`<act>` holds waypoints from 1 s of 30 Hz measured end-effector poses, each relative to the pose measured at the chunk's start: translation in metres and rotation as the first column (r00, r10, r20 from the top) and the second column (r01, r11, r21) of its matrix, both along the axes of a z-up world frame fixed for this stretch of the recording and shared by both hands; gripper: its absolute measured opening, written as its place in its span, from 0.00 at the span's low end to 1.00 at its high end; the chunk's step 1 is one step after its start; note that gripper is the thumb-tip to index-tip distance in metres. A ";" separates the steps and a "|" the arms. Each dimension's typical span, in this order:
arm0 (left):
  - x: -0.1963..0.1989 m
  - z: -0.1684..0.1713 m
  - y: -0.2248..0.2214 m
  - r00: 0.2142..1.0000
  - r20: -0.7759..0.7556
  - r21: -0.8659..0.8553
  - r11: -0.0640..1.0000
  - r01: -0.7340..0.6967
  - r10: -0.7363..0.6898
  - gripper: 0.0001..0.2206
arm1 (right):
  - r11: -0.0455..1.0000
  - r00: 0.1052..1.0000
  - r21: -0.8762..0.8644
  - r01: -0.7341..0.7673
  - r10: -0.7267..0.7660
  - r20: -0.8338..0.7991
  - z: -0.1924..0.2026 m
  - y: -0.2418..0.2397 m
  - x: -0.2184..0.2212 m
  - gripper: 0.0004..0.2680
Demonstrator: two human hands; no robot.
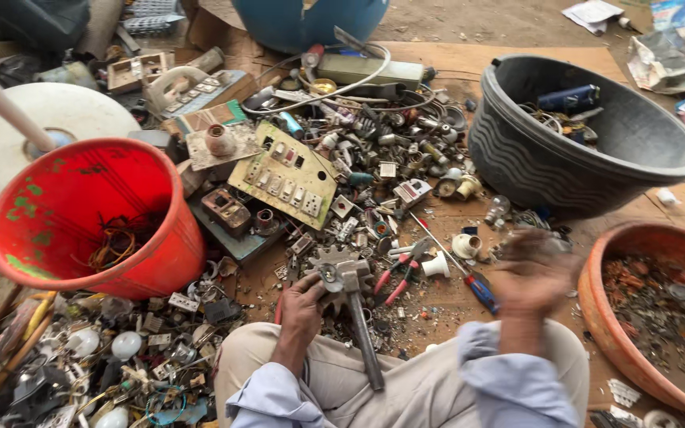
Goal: The person sits on the ground amidst a pile of electronic scrap and uses a hammer and pliers to dismantle a metal gear. They repeatedly strike the gear with the hammer to break off pieces and use pliers to pull at components.
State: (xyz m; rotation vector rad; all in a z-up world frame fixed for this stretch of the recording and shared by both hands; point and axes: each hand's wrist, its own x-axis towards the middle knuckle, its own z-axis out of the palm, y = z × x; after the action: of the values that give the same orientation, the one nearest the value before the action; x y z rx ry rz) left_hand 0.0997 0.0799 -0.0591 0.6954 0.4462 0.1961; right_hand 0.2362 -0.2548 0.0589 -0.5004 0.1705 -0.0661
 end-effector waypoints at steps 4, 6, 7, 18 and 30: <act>0.003 -0.020 0.002 0.998 -0.055 0.087 0.996 0.000 0.005 0.10 | 0.990 0.980 -0.003 -0.141 0.139 -0.145 -0.060 0.007 -0.007 0.16; 0.004 -0.032 0.004 0.989 -0.135 0.220 0.975 -0.034 0.065 0.09 | 0.827 0.888 -0.334 -0.452 0.384 -0.252 -0.101 0.040 -0.029 0.11; 0.008 -0.038 0.005 0.980 -0.164 0.310 0.949 -0.055 0.110 0.09 | 0.566 0.812 -0.590 -0.576 0.477 -0.335 -0.124 0.076 -0.051 0.08; 0.023 -0.067 0.003 0.802 -0.425 0.893 0.339 0.295 0.420 0.13 | 0.332 0.331 -0.167 -0.929 0.536 -0.777 -0.108 0.139 -0.090 0.14; 0.011 -0.031 -0.004 0.840 -0.346 0.935 0.230 0.270 0.419 0.10 | -0.257 0.787 -0.927 -0.272 0.495 -0.368 -0.064 0.149 -0.112 0.14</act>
State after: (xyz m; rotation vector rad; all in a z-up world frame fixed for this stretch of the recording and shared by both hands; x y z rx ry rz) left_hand 0.1111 0.0763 -0.0905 2.0960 0.9406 0.3954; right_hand 0.1246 -0.1057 -0.0047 -2.1920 -0.3134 0.5166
